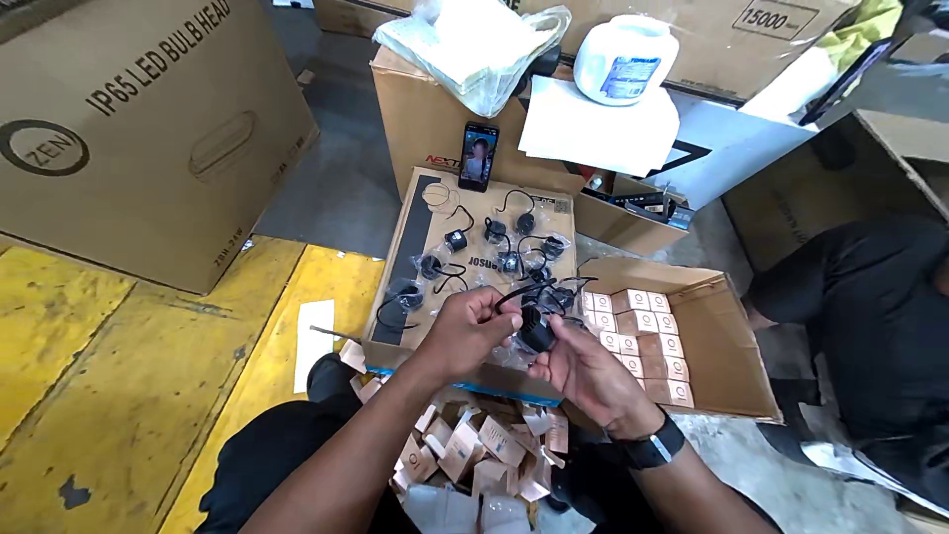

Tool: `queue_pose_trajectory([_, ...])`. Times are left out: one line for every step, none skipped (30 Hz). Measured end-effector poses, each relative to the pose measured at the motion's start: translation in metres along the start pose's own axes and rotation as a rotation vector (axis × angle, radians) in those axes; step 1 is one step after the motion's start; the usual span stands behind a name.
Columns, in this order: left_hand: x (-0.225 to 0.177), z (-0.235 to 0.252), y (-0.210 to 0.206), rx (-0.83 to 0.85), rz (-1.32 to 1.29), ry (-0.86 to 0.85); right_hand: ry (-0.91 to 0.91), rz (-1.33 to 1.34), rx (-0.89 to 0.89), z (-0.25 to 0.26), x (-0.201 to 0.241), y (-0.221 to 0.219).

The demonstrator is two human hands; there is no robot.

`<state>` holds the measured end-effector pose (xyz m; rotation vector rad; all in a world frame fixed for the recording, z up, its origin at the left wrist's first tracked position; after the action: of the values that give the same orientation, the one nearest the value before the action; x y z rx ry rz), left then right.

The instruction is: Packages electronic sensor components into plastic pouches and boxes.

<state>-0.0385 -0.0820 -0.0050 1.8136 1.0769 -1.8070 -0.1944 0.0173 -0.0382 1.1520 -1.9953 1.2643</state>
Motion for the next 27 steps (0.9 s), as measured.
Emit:
queue_pose_trajectory([0.000,0.000,0.000,-0.001,0.012,0.013,0.038,-0.012,-0.016,0.000,0.001,-0.001])
queue_pose_trajectory([0.001,0.000,0.000,-0.002,0.035,0.022,0.075,-0.037,-0.054,0.000,0.002,-0.001])
queue_pose_trajectory([0.002,-0.001,-0.001,0.000,0.068,0.025,0.103,-0.055,-0.100,0.000,0.004,-0.001])
queue_pose_trajectory([0.003,-0.002,-0.002,0.001,0.105,0.023,0.121,-0.051,-0.142,0.001,0.005,0.001])
queue_pose_trajectory([0.004,-0.002,-0.004,0.002,0.139,0.021,0.136,-0.033,-0.185,0.001,0.005,0.002])
queue_pose_trajectory([0.005,-0.003,-0.005,0.000,0.167,0.019,0.149,-0.024,-0.236,0.002,0.004,0.004])
queue_pose_trajectory([0.006,-0.003,-0.007,-0.002,0.191,0.024,0.159,-0.031,-0.281,0.003,0.002,0.006])
queue_pose_trajectory([0.008,-0.004,-0.009,-0.003,0.213,0.035,0.165,-0.047,-0.314,0.003,0.001,0.008])
queue_pose_trajectory([0.009,-0.004,-0.010,-0.008,0.230,0.047,0.169,-0.064,-0.335,0.004,-0.001,0.010])
queue_pose_trajectory([0.010,-0.004,-0.011,-0.015,0.241,0.057,0.173,-0.088,-0.343,0.004,-0.001,0.010])
queue_pose_trajectory([0.010,-0.004,-0.011,-0.024,0.248,0.058,0.176,-0.115,-0.344,0.004,-0.001,0.011])
queue_pose_trajectory([0.011,-0.004,-0.011,-0.035,0.249,0.053,0.183,-0.139,-0.346,0.004,0.000,0.011])
queue_pose_trajectory([0.011,-0.004,-0.010,-0.049,0.246,0.043,0.190,-0.158,-0.348,0.004,0.000,0.011])
queue_pose_trajectory([0.011,-0.004,-0.009,-0.065,0.240,0.029,0.192,-0.164,-0.348,0.004,0.001,0.011])
queue_pose_trajectory([0.010,-0.003,-0.008,-0.080,0.236,0.014,0.188,-0.158,-0.343,0.005,0.001,0.010])
queue_pose_trajectory([0.008,-0.003,-0.006,-0.087,0.230,0.001,0.172,-0.128,-0.326,0.005,0.000,0.010])
queue_pose_trajectory([0.007,-0.003,-0.005,-0.090,0.221,-0.014,0.140,-0.076,-0.299,0.006,-0.001,0.009])
queue_pose_trajectory([0.006,-0.003,-0.005,-0.094,0.210,-0.032,0.101,-0.012,-0.258,0.007,-0.002,0.008])
queue_pose_trajectory([0.005,-0.003,-0.005,-0.101,0.204,-0.046,0.066,0.045,-0.217,0.007,-0.004,0.007])
queue_pose_trajectory([0.005,-0.004,-0.005,-0.107,0.203,-0.057,0.049,0.089,-0.186,0.007,-0.005,0.005])
queue_pose_trajectory([0.005,-0.004,-0.005,-0.112,0.205,-0.064,0.056,0.109,-0.179,0.007,-0.006,0.004])
queue_pose_trajectory([0.005,-0.004,-0.004,-0.113,0.212,-0.064,0.071,0.100,-0.192,0.006,-0.005,0.004])
queue_pose_trajectory([0.005,-0.004,-0.004,-0.113,0.229,-0.057,0.087,0.068,-0.226,0.005,-0.004,0.004])
queue_pose_trajectory([0.006,-0.004,-0.004,-0.114,0.252,-0.045,0.102,0.024,-0.252,0.004,-0.003,0.005])
queue_pose_trajectory([0.007,-0.004,-0.004,-0.114,0.273,-0.031,0.119,-0.028,-0.271,0.003,-0.002,0.006])
queue_pose_trajectory([0.008,-0.004,-0.004,-0.115,0.291,-0.019,0.137,-0.097,-0.288,0.002,0.001,0.007])
queue_pose_trajectory([0.008,-0.004,-0.005,-0.116,0.305,-0.010,0.154,-0.175,-0.289,0.001,0.003,0.007])
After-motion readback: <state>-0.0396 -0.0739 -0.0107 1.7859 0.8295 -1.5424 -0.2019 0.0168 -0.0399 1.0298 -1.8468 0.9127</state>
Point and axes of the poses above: each hand's wrist, its own z-axis towards the middle knuckle, its own y-axis out of the back of the hand, x = y × z, the point moved 5 cm from there along z, towards the middle knuckle, and after that the axes turned 4 degrees about -z, right-handed, at the moved point
